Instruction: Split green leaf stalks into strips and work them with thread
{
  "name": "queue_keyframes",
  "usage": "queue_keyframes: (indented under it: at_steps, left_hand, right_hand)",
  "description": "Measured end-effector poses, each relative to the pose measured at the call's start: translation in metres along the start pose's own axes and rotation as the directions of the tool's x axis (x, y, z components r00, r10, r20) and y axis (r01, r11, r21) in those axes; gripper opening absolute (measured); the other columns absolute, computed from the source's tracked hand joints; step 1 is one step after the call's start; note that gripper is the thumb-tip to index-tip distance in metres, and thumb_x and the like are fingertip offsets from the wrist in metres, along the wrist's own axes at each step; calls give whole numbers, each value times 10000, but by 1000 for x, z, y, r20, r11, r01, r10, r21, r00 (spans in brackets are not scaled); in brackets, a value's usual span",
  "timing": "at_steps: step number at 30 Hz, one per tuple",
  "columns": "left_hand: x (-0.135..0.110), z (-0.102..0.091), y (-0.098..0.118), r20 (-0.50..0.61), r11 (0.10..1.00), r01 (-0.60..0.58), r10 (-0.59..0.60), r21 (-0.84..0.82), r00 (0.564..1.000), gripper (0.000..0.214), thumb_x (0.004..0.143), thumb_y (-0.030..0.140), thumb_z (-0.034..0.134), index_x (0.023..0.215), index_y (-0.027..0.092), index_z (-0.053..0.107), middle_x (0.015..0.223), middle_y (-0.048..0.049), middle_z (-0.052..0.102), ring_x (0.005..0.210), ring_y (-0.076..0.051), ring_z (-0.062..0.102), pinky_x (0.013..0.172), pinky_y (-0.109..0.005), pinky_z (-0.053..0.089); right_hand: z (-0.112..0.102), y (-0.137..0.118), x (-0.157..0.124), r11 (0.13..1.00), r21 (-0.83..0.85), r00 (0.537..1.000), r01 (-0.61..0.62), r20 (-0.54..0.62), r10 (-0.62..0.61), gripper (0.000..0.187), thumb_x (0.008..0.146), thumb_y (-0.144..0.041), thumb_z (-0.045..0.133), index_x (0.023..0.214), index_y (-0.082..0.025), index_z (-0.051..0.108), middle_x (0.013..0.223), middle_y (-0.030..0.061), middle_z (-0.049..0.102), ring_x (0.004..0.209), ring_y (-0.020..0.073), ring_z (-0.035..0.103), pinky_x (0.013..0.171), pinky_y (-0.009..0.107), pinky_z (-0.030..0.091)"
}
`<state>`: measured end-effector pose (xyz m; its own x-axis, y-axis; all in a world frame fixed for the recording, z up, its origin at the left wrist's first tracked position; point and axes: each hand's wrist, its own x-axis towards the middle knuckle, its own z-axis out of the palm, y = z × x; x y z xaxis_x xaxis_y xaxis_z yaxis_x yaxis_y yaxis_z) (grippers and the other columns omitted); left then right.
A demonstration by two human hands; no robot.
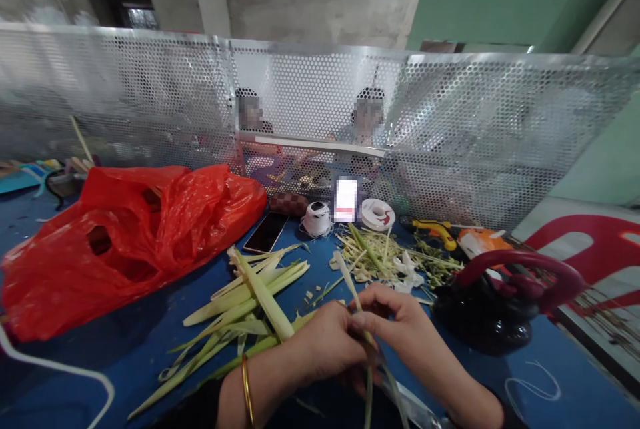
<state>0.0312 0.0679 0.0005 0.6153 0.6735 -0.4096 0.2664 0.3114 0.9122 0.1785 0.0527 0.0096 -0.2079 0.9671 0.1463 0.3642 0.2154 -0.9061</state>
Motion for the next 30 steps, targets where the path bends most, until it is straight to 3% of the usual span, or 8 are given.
queue_keyframes:
  at_steps: [2,4,6,9,12,18,27,30]
  left_hand:
    - [1,-2,0,-23,999,-39,39,-12,999,130,638,245,601,624,135,670,570,-7,643,392,-92,530,392,-196,377]
    - [2,-7,4,-111,993,-21,8,-120,994,139,634,276,625,632,141,656,520,13,607,363,-90,502,339,-185,313]
    - [1,-15,10,-214,972,-54,3,-230,977,172,648,305,663,682,137,651,528,14,609,368,-77,483,324,-174,280]
    - [-2,-23,18,-261,913,-106,-1,-394,965,191,687,299,683,744,124,631,662,-26,664,411,-62,509,326,-157,235]
    - [-5,-26,23,-253,828,-147,7,-541,968,159,722,259,673,777,124,611,769,-51,677,493,-70,579,346,-139,246]
    - [-7,-25,26,-232,771,-138,-13,-621,973,101,774,182,626,713,101,629,611,-20,606,516,-67,558,513,-149,433]
    - [0,-4,12,-306,711,-223,11,-667,952,176,645,228,752,671,119,616,625,-25,638,537,-93,556,521,-185,413]
    - [2,0,9,-325,743,-232,21,-627,946,260,598,289,793,667,110,618,609,-20,628,525,-80,538,500,-170,389]
  right_hand:
    - [5,-5,-7,998,-31,996,58,-64,-60,177,822,-283,608,673,-189,594,587,-24,528,525,127,504,497,234,398]
    - [9,-10,-13,930,-253,944,265,-131,-304,175,853,-216,562,682,-191,589,627,-6,532,580,133,519,527,232,397]
    - [13,-12,-18,704,-518,809,487,-37,-587,166,868,-145,511,753,-190,622,672,17,573,614,143,530,551,249,382]
    - [22,-8,-19,334,-705,621,626,192,-760,241,904,-105,423,818,-174,638,666,25,624,587,154,526,586,296,363]
    - [29,2,-12,191,-773,559,605,242,-793,335,943,-89,327,866,-151,646,707,42,666,645,177,564,670,336,370]
    - [28,5,-8,227,-769,597,597,238,-766,277,931,-128,370,875,-166,639,697,36,658,661,183,574,717,353,369]
    - [39,11,-10,168,-790,536,590,227,-813,367,949,-88,309,920,-170,665,672,24,641,671,184,587,868,373,401]
    - [36,13,-12,284,-718,530,636,138,-837,295,937,-95,369,905,-178,650,703,22,658,682,171,609,864,353,438]
